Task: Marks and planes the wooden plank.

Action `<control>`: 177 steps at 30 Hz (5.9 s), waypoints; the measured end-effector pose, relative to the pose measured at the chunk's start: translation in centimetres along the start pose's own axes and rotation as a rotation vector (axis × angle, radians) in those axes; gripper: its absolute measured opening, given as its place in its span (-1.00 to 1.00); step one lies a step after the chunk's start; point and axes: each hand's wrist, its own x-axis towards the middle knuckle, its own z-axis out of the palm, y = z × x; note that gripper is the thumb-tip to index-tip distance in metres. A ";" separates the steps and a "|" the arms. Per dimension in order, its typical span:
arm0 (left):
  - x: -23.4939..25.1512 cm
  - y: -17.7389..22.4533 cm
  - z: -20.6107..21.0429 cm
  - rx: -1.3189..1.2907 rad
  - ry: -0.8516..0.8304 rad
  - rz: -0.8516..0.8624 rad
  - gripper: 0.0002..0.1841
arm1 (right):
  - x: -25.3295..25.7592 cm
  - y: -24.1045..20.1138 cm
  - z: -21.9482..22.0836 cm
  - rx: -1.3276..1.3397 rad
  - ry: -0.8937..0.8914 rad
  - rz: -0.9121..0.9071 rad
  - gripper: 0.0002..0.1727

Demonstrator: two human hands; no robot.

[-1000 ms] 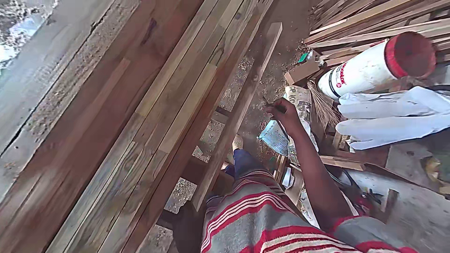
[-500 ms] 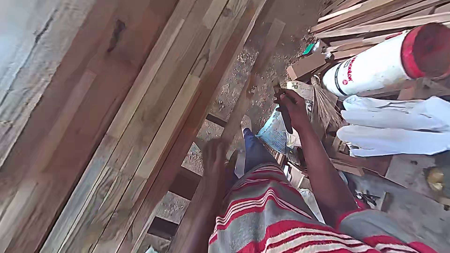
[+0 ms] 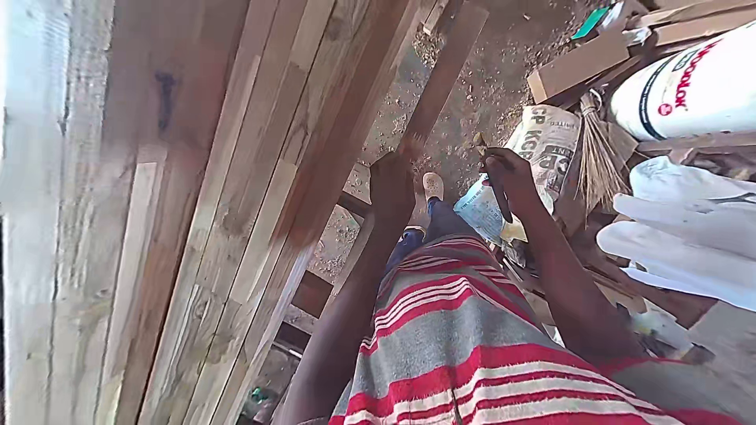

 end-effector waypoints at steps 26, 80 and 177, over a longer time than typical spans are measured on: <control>-3.0 -2.4 -1.7 -0.318 0.180 -0.146 -0.77 | -1.5 -3.1 3.6 -0.273 -0.175 -0.357 -0.64; -13.4 -6.2 -6.5 -0.160 -0.642 -0.548 -0.28 | -8.0 -11.0 10.9 -0.960 0.075 -0.104 -0.54; -9.3 -5.3 -6.4 -0.296 -0.666 -0.580 -0.08 | -1.6 -9.7 8.3 -1.035 0.154 -0.286 -0.42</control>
